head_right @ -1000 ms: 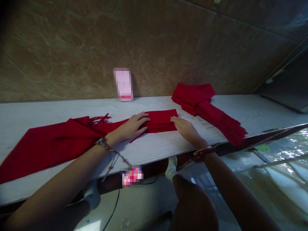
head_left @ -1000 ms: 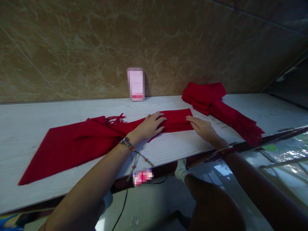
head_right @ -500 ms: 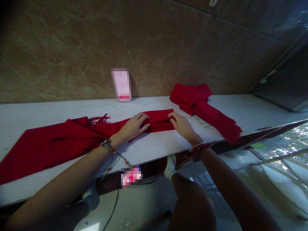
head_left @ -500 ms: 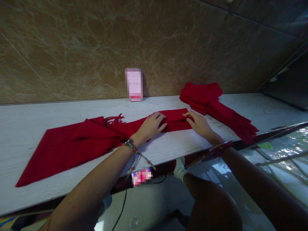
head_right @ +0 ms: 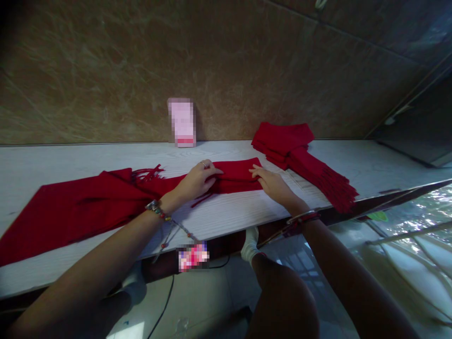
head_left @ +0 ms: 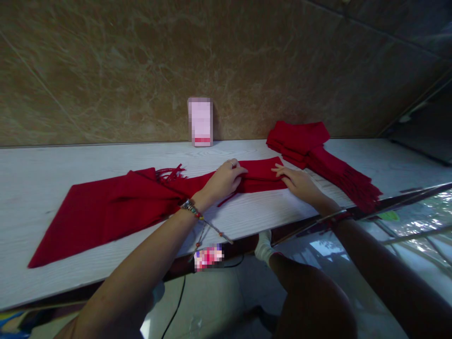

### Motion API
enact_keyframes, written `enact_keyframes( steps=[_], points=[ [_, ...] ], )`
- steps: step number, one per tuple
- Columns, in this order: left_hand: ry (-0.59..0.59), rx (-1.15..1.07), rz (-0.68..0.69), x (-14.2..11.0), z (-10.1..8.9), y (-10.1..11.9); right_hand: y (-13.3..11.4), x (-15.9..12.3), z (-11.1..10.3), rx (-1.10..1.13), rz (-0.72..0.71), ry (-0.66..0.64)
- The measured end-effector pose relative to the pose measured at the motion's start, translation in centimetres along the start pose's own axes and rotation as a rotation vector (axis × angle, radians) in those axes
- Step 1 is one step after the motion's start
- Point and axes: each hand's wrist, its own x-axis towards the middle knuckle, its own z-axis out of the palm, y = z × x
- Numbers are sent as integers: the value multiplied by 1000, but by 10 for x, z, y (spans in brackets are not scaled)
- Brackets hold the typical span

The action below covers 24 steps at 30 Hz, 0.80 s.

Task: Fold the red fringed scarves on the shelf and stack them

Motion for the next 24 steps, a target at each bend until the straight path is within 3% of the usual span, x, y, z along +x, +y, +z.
enact_keyframes(
  steps=[5, 10, 13, 16, 19, 21, 24],
  points=[
    [-141, 25, 124, -6, -5, -2, 12, -16, 9, -92, 56, 29],
    [-174, 20, 120, -9, -6, -1, 15, -22, 14, -118, 28, 53],
    [-269, 31, 77, -9, -6, -1, 16, -21, 7, -119, 42, 10],
    [-379, 47, 23, -9, -7, 1, 14, -7, -6, -100, 54, -31],
    [-432, 58, 2, -9, -8, 4, 6, 18, -9, -85, 103, 22],
    [-453, 60, 2, -9, -9, 4, 0, 34, 1, -120, 138, 33],
    [-469, 47, 4, -11, -9, 0, 0, 42, 29, -225, 193, -55]
  ],
)
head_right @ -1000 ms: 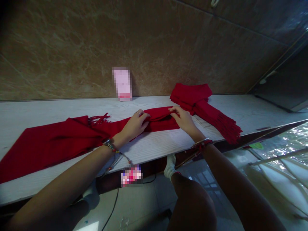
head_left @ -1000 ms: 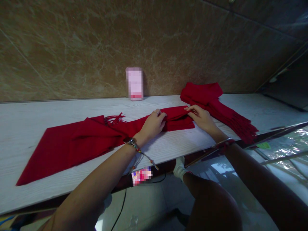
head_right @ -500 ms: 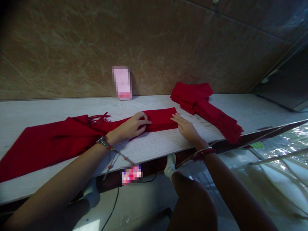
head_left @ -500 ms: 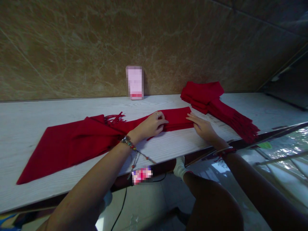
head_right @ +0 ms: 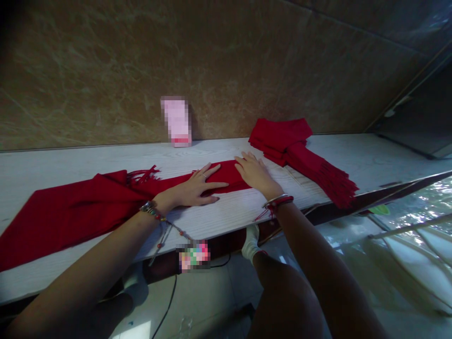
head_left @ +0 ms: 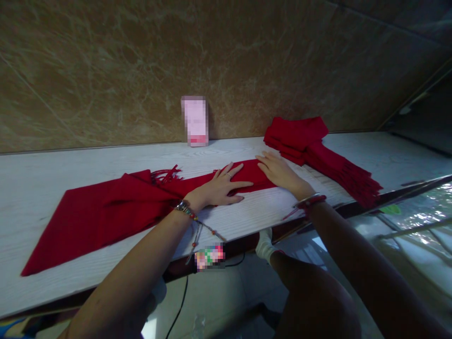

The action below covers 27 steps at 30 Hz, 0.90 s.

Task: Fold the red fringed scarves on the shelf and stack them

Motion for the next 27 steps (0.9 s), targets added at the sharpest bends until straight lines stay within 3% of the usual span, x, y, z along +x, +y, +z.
enact_keyframes(
  steps=[3, 6, 10, 15, 18, 23, 27],
  points=[
    [-29, -9, -9, -1, 1, -4, 15, -4, 26, -8, 70, -34],
    [-48, -3, -23, -1, 2, -6, 43, -9, 35, 62, 75, -9],
    [-43, -7, -11, -1, 4, -4, 66, -6, 23, 111, 61, -10],
    [-47, -2, -12, -1, 4, 0, 62, 5, 4, 121, 185, 177],
    [-52, -1, -11, -1, 2, 1, 62, 12, 3, 199, 267, 199],
    [-48, -3, -10, -2, 3, 1, 67, 23, 1, 475, 428, 90],
    [-42, -3, -5, -1, 5, -2, 64, 28, -11, 598, 413, -37]
  ],
)
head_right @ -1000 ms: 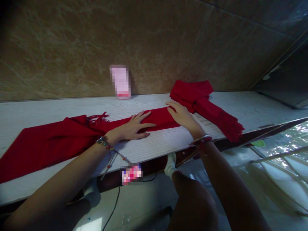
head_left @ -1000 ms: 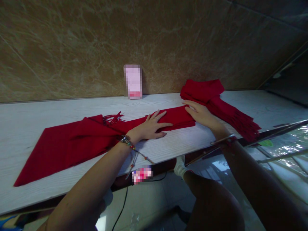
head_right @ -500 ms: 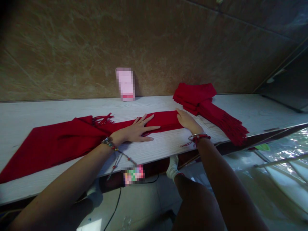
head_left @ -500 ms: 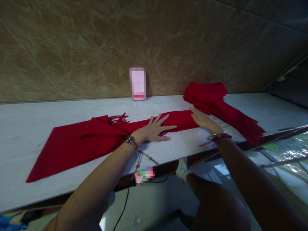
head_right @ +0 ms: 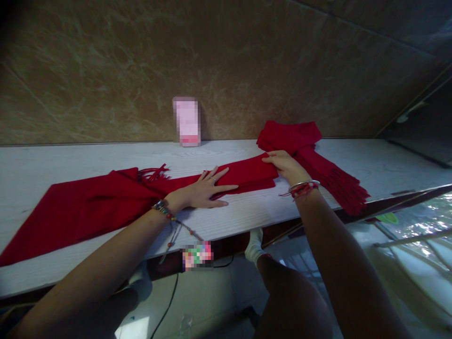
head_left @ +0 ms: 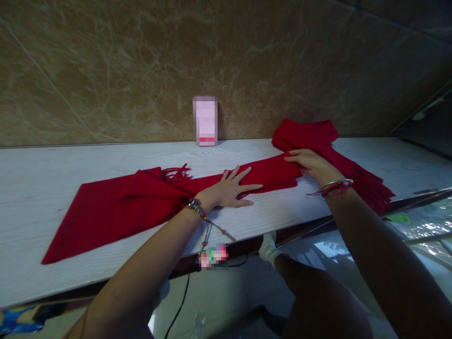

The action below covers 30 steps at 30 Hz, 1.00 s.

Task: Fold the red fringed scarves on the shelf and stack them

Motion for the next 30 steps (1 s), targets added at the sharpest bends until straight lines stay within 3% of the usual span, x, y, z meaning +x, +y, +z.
enact_keyframes(
  steps=[3, 8, 12, 15, 18, 22, 25, 28, 30],
  points=[
    [-5, 5, 7, 1, 0, -1, -7, -4, 1, -120, 65, -14],
    [-42, 19, -3, 1, -1, 1, -13, -14, 11, -358, 70, 90],
    [-27, 12, 7, 1, 0, 0, -17, -23, 14, -595, -230, 183],
    [-22, 20, 10, 1, 2, -1, -10, -35, 24, -706, -378, 77],
    [-24, 32, 15, 2, 3, -2, 5, -46, 33, -716, -264, -37],
    [-18, 41, 25, 1, 3, 0, 13, -49, 26, -718, -133, -61],
    [4, 31, 23, -1, 2, 2, -5, -48, 19, -758, -158, 21],
    [35, 19, 7, -2, 2, 2, -33, -55, 31, -743, -305, 133],
    [54, 20, 3, -2, 4, 0, -46, -62, 47, -723, -377, 62]
  ],
)
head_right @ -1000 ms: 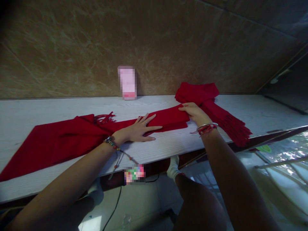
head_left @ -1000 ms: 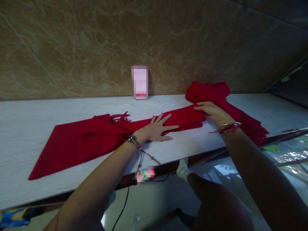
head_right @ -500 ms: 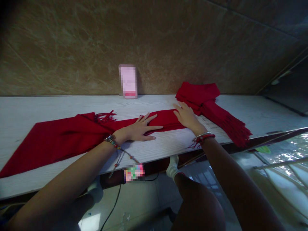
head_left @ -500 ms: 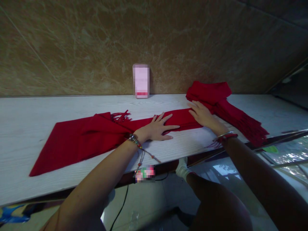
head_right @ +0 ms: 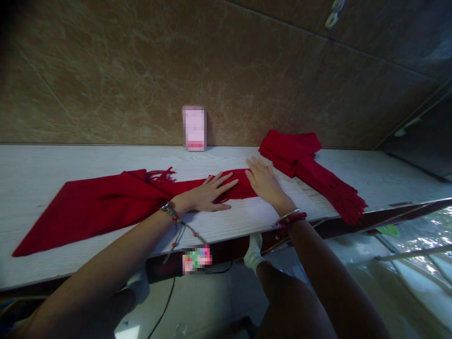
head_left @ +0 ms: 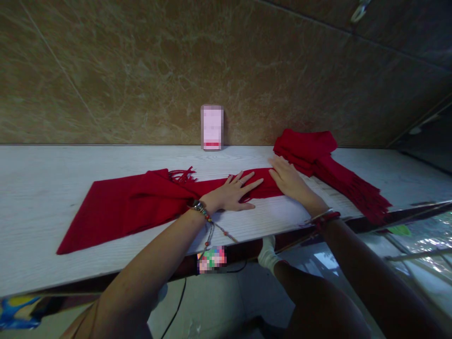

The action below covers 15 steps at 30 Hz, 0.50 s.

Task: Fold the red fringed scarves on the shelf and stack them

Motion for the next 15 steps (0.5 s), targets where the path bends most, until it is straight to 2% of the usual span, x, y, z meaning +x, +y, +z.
enact_keyframes(
  steps=[2, 4, 7, 15],
  points=[
    [8, 16, -35, -1, 1, -3, -15, -4, 7, 1, -30, -103],
    [-6, 45, -115, -2, 1, -5, -20, -9, 15, -31, -10, -146],
    [-45, 84, -197, -5, 1, -6, -11, -16, 23, -71, 18, -85],
    [-44, 202, -165, -18, -4, 6, 20, -24, 27, -39, -7, 55]
  ],
)
